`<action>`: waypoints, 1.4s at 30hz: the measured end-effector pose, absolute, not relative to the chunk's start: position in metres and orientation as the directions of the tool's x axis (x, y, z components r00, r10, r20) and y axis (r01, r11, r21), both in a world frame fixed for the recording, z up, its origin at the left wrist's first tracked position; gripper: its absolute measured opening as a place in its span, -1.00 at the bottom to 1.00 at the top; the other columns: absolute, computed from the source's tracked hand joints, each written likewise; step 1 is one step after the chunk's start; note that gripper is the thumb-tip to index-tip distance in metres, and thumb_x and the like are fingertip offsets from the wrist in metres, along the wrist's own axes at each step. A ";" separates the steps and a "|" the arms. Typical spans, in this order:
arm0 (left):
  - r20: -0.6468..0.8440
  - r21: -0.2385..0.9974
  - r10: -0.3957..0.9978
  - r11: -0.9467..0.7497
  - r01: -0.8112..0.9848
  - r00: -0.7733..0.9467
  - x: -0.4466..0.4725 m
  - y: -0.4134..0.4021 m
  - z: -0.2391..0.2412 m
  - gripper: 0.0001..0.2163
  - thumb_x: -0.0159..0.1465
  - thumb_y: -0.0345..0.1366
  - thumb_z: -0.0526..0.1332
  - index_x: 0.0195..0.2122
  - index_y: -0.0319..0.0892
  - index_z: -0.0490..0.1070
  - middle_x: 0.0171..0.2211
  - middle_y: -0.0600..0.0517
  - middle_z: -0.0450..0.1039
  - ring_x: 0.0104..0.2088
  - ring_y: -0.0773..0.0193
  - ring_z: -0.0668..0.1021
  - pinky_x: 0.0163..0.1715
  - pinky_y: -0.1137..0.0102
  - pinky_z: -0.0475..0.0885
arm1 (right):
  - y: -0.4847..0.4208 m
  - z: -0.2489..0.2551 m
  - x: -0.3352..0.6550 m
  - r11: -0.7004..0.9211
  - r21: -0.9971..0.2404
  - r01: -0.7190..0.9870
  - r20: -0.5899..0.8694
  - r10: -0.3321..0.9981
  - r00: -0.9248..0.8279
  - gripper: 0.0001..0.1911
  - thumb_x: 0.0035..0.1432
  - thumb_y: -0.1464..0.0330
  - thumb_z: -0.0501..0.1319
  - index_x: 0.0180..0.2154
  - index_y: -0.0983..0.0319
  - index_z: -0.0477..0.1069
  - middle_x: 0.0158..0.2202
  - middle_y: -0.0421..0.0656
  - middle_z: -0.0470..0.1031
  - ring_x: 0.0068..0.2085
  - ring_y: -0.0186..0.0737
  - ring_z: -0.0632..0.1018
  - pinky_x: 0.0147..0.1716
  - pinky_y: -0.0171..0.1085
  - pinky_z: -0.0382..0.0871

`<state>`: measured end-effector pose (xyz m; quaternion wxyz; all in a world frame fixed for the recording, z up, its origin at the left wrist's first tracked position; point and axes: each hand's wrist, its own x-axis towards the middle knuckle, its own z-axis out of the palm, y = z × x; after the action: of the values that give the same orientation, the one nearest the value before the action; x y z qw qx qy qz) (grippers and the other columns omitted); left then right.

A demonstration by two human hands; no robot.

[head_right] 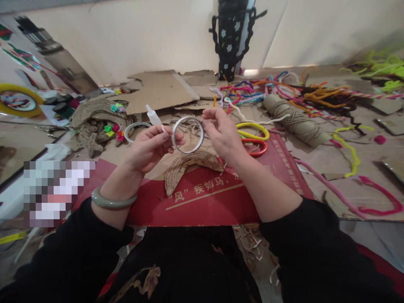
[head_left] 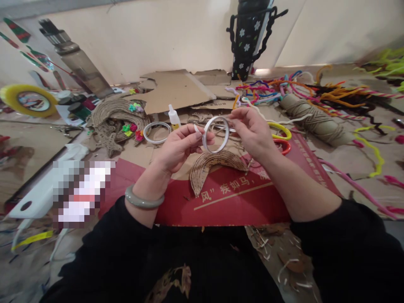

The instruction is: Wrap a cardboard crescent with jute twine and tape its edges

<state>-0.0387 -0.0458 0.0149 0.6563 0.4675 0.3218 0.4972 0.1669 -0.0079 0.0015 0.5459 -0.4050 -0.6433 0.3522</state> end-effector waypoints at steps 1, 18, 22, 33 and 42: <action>0.048 0.932 0.956 0.061 -0.358 0.288 -0.036 -0.045 0.014 -0.80 0.10 -0.25 0.41 -0.34 -0.19 0.45 -0.31 0.02 0.62 -0.30 0.30 0.65 -0.45 0.52 0.46 | -0.011 0.002 0.165 0.514 -0.832 0.209 0.514 0.856 -0.060 -0.83 0.17 0.26 0.25 -0.21 0.17 0.36 -0.23 -0.17 0.50 -0.24 -0.26 0.56 -0.31 -0.25 0.48; 0.189 0.916 0.908 -0.027 -0.399 0.373 -0.015 -0.048 0.010 -0.58 0.12 -0.06 0.36 -0.03 -0.12 0.49 -0.03 -0.08 0.56 0.13 -0.06 0.50 0.08 0.10 0.42 | -0.032 0.009 0.152 0.764 -0.521 0.381 0.753 0.621 -0.217 -0.92 0.17 0.46 0.18 -0.29 0.19 0.42 -0.30 -0.18 0.51 -0.22 -0.26 0.51 -0.36 -0.30 0.42; 0.210 0.968 0.924 -0.149 -0.204 0.318 -0.014 -0.054 0.015 -0.53 0.12 -0.13 0.37 0.07 -0.07 0.45 -0.11 -0.04 0.59 0.05 -0.01 0.55 0.02 0.15 0.45 | -0.031 0.014 0.155 0.655 -0.662 0.366 0.673 0.734 -0.097 -0.96 0.18 0.40 0.20 -0.34 0.17 0.41 -0.34 -0.21 0.49 -0.31 -0.29 0.49 -0.38 -0.28 0.38; 0.086 0.378 0.911 -0.404 0.833 0.403 -0.031 -0.067 0.013 -0.41 0.03 -0.01 0.38 0.09 -0.10 0.44 -0.13 -0.13 0.54 -0.09 -0.08 0.53 -0.07 0.10 0.41 | 0.018 0.018 0.194 0.473 -0.876 0.093 0.482 0.854 0.196 -0.86 0.18 0.27 0.25 -0.34 0.12 0.30 -0.42 -0.24 0.47 -0.45 -0.35 0.47 -0.47 -0.28 0.39; 0.016 0.345 0.906 -0.402 0.848 0.423 -0.031 -0.063 0.013 -0.48 0.10 -0.39 0.21 0.15 -0.19 0.37 0.01 -0.19 0.48 0.00 -0.06 0.52 0.00 0.11 0.40 | 0.000 0.043 0.211 0.326 -0.924 -0.200 0.353 0.928 -0.118 -0.63 -0.03 0.05 0.37 -0.49 0.15 0.30 -0.59 -0.30 0.36 -0.64 -0.45 0.30 -0.72 -0.38 -0.01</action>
<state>-0.0309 -0.0630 0.0134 0.1436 0.8311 0.5278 0.1007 0.2111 0.0004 0.0427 0.5820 -0.3199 -0.5693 0.4846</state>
